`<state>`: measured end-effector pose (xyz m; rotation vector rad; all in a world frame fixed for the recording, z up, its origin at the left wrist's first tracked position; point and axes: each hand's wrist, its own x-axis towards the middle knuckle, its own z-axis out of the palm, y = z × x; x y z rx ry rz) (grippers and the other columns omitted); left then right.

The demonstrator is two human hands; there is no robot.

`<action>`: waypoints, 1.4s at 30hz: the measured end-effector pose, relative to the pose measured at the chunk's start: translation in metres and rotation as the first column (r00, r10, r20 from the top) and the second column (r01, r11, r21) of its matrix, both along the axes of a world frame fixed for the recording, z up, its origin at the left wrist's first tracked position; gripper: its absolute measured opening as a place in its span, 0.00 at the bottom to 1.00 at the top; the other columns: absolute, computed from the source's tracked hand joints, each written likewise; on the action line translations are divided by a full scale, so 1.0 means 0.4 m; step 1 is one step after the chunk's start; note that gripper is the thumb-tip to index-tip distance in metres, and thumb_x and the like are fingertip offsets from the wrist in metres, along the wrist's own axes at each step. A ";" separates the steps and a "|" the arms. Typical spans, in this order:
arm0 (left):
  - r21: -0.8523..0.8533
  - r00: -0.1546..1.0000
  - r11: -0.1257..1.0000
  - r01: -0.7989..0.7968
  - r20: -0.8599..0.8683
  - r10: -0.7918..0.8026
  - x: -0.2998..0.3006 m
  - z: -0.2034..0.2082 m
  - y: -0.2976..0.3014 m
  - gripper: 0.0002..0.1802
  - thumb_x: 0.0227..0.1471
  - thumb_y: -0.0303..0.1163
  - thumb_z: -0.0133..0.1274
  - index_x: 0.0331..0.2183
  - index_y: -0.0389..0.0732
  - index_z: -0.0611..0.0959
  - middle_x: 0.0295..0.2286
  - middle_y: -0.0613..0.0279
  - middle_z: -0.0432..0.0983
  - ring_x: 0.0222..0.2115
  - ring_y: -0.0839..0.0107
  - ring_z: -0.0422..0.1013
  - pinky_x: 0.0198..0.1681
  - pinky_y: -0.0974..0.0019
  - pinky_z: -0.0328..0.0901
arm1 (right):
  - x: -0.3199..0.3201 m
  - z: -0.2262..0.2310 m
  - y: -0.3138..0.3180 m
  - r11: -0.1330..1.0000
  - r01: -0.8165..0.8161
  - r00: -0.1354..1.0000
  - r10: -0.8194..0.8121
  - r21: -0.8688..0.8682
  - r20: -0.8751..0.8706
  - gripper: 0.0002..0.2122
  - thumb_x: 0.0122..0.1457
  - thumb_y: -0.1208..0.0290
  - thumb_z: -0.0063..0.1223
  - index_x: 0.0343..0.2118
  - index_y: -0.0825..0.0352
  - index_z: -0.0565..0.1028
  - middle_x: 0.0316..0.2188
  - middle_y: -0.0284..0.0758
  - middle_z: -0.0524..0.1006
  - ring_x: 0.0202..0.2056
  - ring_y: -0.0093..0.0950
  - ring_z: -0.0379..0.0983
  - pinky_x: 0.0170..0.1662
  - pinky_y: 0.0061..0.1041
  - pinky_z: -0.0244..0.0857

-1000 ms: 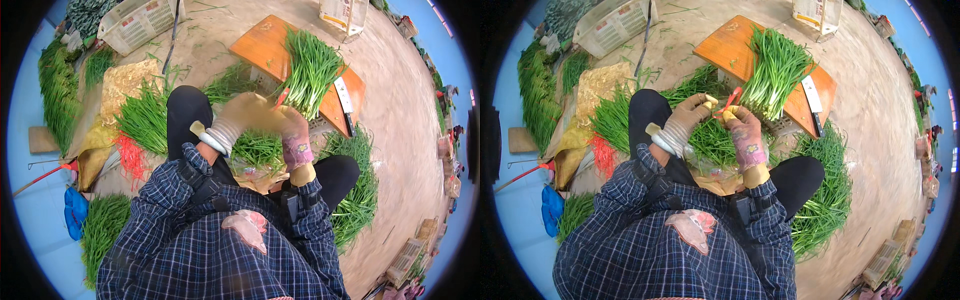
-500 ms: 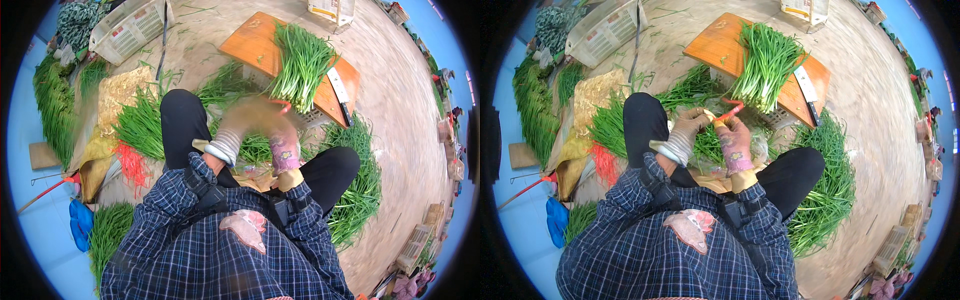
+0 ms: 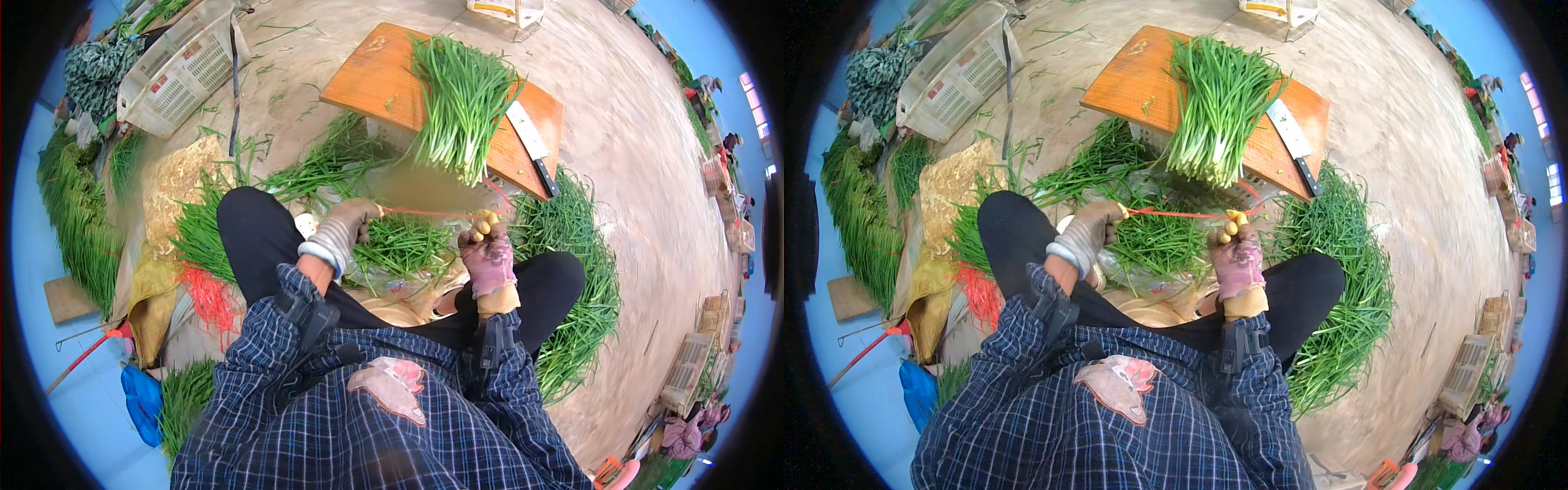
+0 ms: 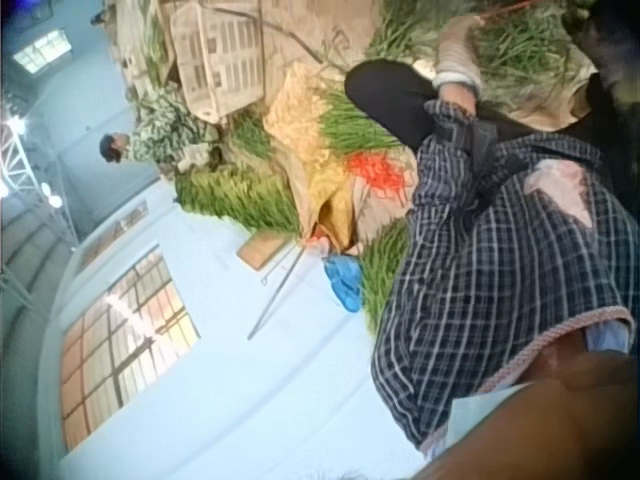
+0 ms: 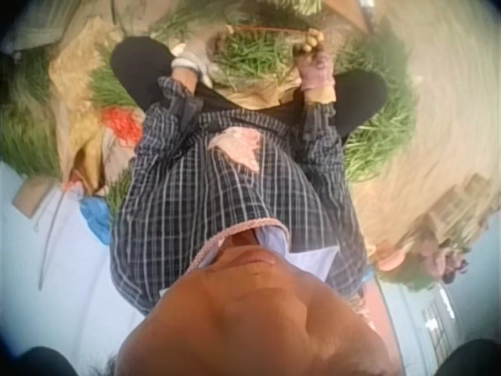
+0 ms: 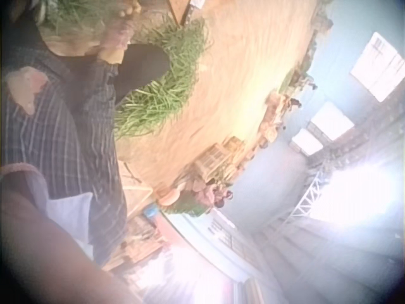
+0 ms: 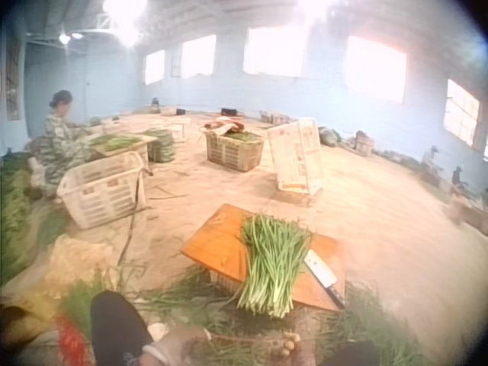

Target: Sorting and trimming bunches of green chives while sitting on the floor.

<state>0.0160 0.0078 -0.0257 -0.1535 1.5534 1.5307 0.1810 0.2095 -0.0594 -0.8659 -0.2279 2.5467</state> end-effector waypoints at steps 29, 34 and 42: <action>-0.483 0.707 0.863 0.148 -0.559 -0.434 -0.279 -0.120 0.288 0.25 0.39 0.45 0.60 0.32 0.31 0.81 0.26 0.54 0.77 0.27 0.66 0.72 0.34 0.66 0.65 | -0.436 -0.354 -0.091 0.120 -0.390 0.866 -0.291 0.913 0.408 0.12 0.53 0.65 0.50 0.29 0.71 0.74 0.20 0.36 0.74 0.21 0.27 0.70 0.24 0.28 0.62; -0.508 0.720 0.822 0.259 -0.465 -0.515 -0.304 -0.173 0.336 0.28 0.40 0.45 0.59 0.39 0.33 0.79 0.37 0.49 0.77 0.37 0.61 0.73 0.43 0.65 0.65 | -0.423 -0.300 -0.127 0.347 -0.349 0.835 -0.306 0.871 0.457 0.11 0.52 0.68 0.52 0.31 0.72 0.75 0.21 0.36 0.75 0.20 0.28 0.69 0.24 0.28 0.62; -0.242 0.862 0.941 0.238 -0.394 -0.319 -0.297 -0.196 0.335 0.24 0.41 0.39 0.58 0.38 0.31 0.79 0.30 0.55 0.78 0.29 0.69 0.72 0.35 0.68 0.67 | -0.437 -0.243 -0.140 0.791 -0.073 0.894 -0.218 0.607 0.391 0.12 0.52 0.72 0.53 0.39 0.70 0.72 0.25 0.35 0.77 0.19 0.23 0.72 0.20 0.20 0.62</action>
